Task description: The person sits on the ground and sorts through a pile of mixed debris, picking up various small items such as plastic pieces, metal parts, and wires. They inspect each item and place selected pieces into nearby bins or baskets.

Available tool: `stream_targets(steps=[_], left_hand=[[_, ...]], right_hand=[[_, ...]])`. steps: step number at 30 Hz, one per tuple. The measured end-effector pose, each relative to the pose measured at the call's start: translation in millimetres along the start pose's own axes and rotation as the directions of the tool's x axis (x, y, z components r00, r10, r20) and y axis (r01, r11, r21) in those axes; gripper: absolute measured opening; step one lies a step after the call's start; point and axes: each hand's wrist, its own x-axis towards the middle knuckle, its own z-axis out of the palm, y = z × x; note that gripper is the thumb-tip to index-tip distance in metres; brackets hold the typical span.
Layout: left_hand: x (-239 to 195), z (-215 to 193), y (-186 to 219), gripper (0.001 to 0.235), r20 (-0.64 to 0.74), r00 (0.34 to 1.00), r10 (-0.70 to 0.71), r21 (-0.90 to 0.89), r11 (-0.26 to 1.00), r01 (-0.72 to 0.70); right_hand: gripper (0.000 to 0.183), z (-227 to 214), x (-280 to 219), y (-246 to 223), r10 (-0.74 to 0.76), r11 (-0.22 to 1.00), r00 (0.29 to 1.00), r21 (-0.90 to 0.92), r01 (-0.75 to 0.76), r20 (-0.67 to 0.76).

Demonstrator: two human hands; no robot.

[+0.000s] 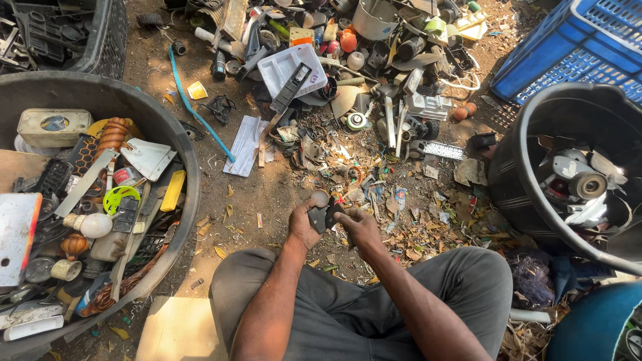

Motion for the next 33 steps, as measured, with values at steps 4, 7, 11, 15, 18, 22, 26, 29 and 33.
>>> stream_targets(steps=[4, 7, 11, 15, 18, 22, 26, 29, 33], left_hand=[[-23, 14, -2, 0.039, -0.127, 0.991, -0.035, -0.027, 0.999, 0.032], [-40, 26, 6, 0.037, -0.088, 0.995, -0.035, -0.058, 0.998, 0.03], [-37, 40, 2, 0.038, 0.008, 0.998, -0.06, 0.034, 0.998, 0.059], [-26, 25, -5, 0.039, 0.038, 0.996, -0.081, 0.066, 0.995, 0.079], [-18, 5, -2, 0.036, -0.15, 0.989, 0.0, 0.069, 0.998, 0.01], [-4, -7, 7, 0.034, -0.377, 0.91, 0.173, 0.197, 0.975, -0.104], [1, 1, 8, 0.042, -0.33, 0.929, 0.167, 0.287, 0.955, -0.07], [1, 6, 3, 0.045, -0.334, 0.917, 0.218, 0.404, 0.912, -0.07], [-10, 2, 10, 0.044, -0.31, 0.927, 0.21, 0.347, 0.933, -0.096]], right_hand=[[0.024, 0, 0, -4, -0.033, 0.993, 0.991, 0.11, 0.048, -0.133], [0.024, -29, 3, -11, -0.162, 0.868, 0.987, 0.476, 0.14, 0.004], [0.023, -49, -4, -7, -0.062, 0.937, 0.996, 0.347, 0.037, 0.062], [0.029, -57, -3, 1, 0.077, 0.912, 0.997, 0.406, -0.058, -0.031], [0.033, -110, 11, -20, 0.064, 0.789, 0.998, 0.613, -0.038, -0.02], [0.031, -229, 15, -72, -0.474, 0.347, 0.767, 0.709, 0.614, -0.433], [0.016, -217, 27, -76, 0.01, 0.493, 0.79, 0.69, 0.53, -0.613], [0.048, -109, 37, -18, -0.024, 0.936, 0.992, -0.353, -0.021, -0.122], [0.077, -6, 34, 43, -0.141, 0.319, 0.968, -0.916, 0.243, 0.208]])
